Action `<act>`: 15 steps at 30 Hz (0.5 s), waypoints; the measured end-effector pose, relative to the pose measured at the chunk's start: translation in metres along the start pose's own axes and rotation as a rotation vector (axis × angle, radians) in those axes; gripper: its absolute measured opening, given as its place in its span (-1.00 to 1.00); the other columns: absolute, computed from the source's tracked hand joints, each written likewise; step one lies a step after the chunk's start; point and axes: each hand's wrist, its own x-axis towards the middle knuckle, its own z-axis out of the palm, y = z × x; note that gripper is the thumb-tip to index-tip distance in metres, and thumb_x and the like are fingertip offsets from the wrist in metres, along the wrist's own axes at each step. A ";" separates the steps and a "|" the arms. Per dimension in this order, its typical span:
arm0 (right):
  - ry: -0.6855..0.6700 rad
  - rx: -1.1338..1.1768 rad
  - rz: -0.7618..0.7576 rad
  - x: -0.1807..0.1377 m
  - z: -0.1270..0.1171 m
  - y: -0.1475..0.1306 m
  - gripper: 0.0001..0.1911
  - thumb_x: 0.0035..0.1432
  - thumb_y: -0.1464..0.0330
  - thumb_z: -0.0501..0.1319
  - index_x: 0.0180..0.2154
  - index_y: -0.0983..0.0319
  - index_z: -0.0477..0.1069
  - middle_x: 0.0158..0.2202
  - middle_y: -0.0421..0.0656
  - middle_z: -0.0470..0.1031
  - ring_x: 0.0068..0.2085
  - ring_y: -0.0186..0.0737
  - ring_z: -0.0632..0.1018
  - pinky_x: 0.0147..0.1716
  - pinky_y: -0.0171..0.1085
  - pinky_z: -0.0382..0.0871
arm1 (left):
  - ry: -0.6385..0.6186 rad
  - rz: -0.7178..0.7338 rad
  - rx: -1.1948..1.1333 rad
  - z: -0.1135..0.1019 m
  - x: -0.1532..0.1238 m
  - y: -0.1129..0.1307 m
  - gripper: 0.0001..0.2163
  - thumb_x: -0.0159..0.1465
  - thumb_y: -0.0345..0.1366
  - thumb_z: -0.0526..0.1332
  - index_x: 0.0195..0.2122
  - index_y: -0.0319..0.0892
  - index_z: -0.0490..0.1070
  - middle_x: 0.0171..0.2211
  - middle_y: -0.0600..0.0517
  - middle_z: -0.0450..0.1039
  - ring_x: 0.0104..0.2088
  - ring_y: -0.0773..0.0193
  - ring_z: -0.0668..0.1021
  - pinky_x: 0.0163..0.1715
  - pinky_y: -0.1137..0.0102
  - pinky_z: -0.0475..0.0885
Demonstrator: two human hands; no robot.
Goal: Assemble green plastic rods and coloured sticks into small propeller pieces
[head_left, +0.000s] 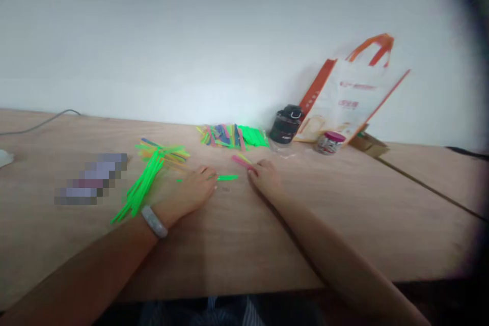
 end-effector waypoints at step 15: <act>-0.030 -0.030 -0.018 -0.003 -0.002 -0.006 -0.75 0.20 0.39 0.06 -0.28 0.31 0.50 -0.22 0.07 0.47 -0.14 -0.04 0.44 -0.12 -0.16 0.27 | -0.065 -0.052 -0.083 0.013 0.005 0.012 -0.77 0.33 -0.26 0.05 -0.12 -0.20 0.44 -0.21 -0.09 0.41 -0.14 0.11 0.43 -0.15 0.24 0.38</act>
